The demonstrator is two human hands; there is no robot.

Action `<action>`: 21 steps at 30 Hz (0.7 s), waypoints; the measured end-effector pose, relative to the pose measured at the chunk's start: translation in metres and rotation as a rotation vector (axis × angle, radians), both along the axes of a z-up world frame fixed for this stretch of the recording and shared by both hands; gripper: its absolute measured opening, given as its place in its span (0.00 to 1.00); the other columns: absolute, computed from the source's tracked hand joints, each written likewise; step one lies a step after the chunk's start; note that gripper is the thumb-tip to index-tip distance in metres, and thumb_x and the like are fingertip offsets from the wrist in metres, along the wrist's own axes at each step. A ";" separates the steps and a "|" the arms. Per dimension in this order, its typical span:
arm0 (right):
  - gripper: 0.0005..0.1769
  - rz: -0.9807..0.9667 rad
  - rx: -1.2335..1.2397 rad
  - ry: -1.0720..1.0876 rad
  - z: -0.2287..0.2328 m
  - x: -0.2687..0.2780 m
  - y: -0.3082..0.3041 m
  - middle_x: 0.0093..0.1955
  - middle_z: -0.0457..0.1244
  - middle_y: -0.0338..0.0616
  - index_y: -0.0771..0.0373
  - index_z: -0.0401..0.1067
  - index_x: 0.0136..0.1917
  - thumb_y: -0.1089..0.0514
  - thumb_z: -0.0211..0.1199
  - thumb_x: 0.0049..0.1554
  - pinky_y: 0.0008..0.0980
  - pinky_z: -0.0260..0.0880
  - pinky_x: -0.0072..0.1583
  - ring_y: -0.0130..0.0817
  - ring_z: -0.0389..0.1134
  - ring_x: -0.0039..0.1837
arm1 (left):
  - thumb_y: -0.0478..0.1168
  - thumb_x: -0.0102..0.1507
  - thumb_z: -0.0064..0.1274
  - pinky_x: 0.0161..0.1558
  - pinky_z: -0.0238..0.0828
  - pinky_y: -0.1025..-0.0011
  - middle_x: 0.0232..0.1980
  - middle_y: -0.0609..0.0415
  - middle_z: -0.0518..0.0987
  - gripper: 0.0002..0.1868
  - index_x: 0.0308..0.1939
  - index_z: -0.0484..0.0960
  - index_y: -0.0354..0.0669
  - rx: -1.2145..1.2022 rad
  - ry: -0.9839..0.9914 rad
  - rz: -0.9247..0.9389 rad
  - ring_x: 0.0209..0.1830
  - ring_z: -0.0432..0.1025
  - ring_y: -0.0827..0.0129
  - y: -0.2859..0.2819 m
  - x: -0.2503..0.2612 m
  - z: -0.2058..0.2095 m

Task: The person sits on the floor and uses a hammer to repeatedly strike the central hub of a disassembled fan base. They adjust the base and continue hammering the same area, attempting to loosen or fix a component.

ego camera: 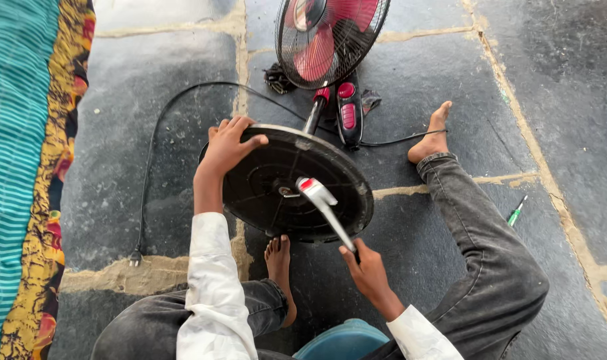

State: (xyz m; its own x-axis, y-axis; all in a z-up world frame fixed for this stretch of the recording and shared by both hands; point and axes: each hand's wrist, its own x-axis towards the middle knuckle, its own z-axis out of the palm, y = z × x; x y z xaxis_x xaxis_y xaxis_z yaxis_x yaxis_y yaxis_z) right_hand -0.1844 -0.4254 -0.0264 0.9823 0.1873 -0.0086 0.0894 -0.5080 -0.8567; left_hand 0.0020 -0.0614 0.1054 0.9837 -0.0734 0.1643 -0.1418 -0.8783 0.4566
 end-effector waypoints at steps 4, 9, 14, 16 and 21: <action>0.20 -0.038 0.099 -0.091 0.006 -0.005 -0.003 0.24 0.55 0.42 0.67 0.67 0.44 0.47 0.56 0.66 0.34 0.54 0.29 0.27 0.54 0.25 | 0.70 0.66 0.45 0.65 0.52 0.59 0.51 0.55 0.80 0.33 0.54 0.81 0.47 -0.141 -0.038 -0.128 0.59 0.70 0.61 -0.004 0.003 -0.013; 0.18 -0.035 -0.269 0.285 0.005 -0.004 -0.006 0.21 0.58 0.48 0.64 0.68 0.50 0.46 0.58 0.63 0.39 0.51 0.29 0.36 0.54 0.22 | 0.59 0.67 0.52 0.63 0.55 0.62 0.50 0.56 0.82 0.23 0.48 0.81 0.44 -0.131 -0.105 -0.228 0.56 0.71 0.62 -0.039 0.013 -0.012; 0.22 -0.049 -0.144 -0.062 0.012 -0.027 -0.021 0.23 0.59 0.48 0.67 0.69 0.43 0.44 0.59 0.62 0.38 0.57 0.29 0.34 0.60 0.23 | 0.54 0.66 0.55 0.61 0.56 0.62 0.48 0.56 0.82 0.18 0.47 0.80 0.44 -0.145 -0.111 -0.187 0.53 0.71 0.62 -0.041 0.015 -0.011; 0.23 -0.057 -0.070 -0.125 0.010 -0.027 -0.026 0.23 0.59 0.49 0.67 0.69 0.42 0.43 0.57 0.63 0.39 0.58 0.30 0.36 0.61 0.24 | 0.53 0.65 0.56 0.60 0.54 0.62 0.47 0.56 0.81 0.17 0.46 0.81 0.45 -0.136 -0.086 -0.138 0.54 0.71 0.62 -0.032 0.015 -0.015; 0.24 -0.036 -0.252 0.200 0.000 -0.008 -0.024 0.25 0.61 0.53 0.67 0.69 0.46 0.41 0.55 0.64 0.44 0.60 0.34 0.42 0.63 0.26 | 0.50 0.68 0.54 0.60 0.52 0.63 0.48 0.58 0.81 0.14 0.48 0.80 0.45 -0.199 -0.150 -0.115 0.55 0.70 0.64 -0.012 0.010 -0.024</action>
State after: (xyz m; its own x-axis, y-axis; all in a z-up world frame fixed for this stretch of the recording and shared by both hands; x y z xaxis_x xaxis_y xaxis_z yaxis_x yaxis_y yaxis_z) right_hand -0.1929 -0.4497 -0.0269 0.9624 0.1198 -0.2437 -0.0900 -0.7060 -0.7024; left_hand 0.0121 -0.0739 0.0817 0.9343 -0.1349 0.3300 -0.3144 -0.7478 0.5847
